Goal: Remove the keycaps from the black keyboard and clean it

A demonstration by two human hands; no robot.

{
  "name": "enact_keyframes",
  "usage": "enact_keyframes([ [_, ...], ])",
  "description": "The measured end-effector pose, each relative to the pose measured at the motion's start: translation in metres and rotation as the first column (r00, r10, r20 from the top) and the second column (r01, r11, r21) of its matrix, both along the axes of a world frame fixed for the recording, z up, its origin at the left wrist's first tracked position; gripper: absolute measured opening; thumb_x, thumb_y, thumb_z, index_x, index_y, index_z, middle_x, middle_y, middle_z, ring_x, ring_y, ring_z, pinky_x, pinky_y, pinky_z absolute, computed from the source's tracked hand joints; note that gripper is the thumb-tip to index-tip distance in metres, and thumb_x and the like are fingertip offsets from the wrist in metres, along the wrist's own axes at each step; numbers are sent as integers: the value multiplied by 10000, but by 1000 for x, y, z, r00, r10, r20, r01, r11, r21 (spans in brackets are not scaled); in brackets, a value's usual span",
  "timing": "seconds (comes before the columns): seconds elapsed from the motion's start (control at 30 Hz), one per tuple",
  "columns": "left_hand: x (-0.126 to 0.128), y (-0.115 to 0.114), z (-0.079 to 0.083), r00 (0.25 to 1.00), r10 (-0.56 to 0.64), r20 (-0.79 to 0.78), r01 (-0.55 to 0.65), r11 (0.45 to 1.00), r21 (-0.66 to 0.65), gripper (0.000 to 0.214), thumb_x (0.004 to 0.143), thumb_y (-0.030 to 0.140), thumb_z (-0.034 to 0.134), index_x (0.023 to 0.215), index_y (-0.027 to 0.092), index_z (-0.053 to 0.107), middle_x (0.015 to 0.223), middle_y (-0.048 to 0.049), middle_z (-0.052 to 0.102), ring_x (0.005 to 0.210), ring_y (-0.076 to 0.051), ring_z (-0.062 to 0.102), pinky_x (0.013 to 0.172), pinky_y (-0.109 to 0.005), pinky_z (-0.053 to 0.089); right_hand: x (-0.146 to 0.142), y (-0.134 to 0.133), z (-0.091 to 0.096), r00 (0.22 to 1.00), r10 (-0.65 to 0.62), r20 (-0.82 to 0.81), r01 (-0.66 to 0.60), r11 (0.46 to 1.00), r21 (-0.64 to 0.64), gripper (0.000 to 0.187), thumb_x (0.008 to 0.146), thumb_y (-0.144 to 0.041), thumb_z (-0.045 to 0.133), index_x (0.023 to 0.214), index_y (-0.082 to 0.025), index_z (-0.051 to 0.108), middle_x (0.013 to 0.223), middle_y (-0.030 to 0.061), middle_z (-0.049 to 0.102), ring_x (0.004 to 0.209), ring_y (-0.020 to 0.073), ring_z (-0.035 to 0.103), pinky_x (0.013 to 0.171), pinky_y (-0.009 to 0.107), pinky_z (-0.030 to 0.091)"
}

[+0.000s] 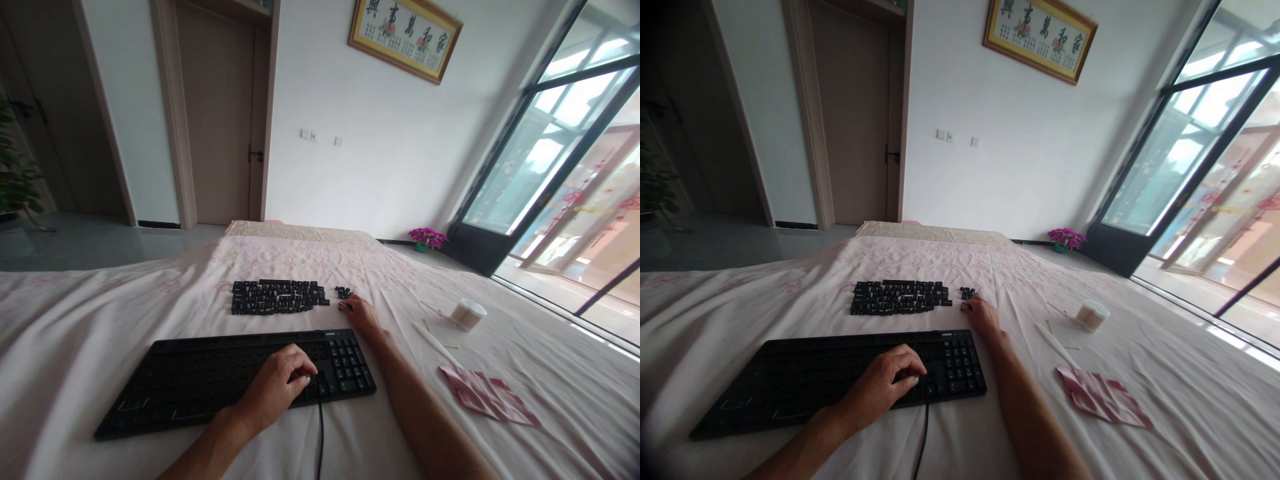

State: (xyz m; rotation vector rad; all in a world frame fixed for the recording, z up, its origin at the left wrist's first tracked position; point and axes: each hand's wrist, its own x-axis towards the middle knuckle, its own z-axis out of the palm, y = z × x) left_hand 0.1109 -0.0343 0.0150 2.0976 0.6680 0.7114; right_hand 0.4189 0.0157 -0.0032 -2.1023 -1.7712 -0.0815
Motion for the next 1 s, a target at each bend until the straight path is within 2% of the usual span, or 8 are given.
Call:
enact_keyframes([
  [0.27,0,0,-1,1000,-4,4,4,1000,-1,210,728,92,536,835,200,682,920,-26,640,830,-141,593,763,-239,462,1,-2,-4,997,-75,5,75,996,48,252,850,-389,556,1030,-273,689,1047,8,675,948,199,608,744,260,417],
  [0.6,0,0,-2,1000,5,-6,-5,1000,8,204,730,100,542,836,202,683,920,-25,640,836,-143,591,763,-240,462,-1,2,-3,996,-87,2,87,995,48,233,817,-362,593,1010,-281,695,1046,5,668,916,186,612,718,253,407],
  [0.7,0,0,-2,1000,0,0,0,1000,18,204,731,94,542,837,201,680,921,-23,640,844,-141,593,768,-236,461,-4,-2,0,991,-113,-65,121,984,129,262,834,-424,561,968,-246,699,1013,30,672,890,193,610,713,258,406],
  [0.77,-1,0,-2,1000,-6,4,6,1000,28,205,729,86,545,836,200,677,918,-21,640,846,-140,595,765,-232,459,-7,-8,6,982,-123,-144,150,968,200,351,886,-466,455,896,-210,696,949,51,677,855,190,608,719,260,408],
  [0.87,-2,0,-1,1000,-8,5,7,999,50,199,735,83,548,832,195,680,913,-22,639,846,-138,595,760,-229,457,-19,-22,21,963,-33,-266,103,962,253,497,953,-454,253,871,-192,667,890,54,675,824,172,603,749,254,413],
  [1.0,-3,0,-1,1000,-15,4,14,996,85,192,755,95,555,858,191,686,906,-23,632,832,-131,590,760,-235,460,-46,-47,47,941,58,-333,33,965,260,446,945,-454,259,896,-200,623,866,43,650,836,186,584,773,274,409],
])
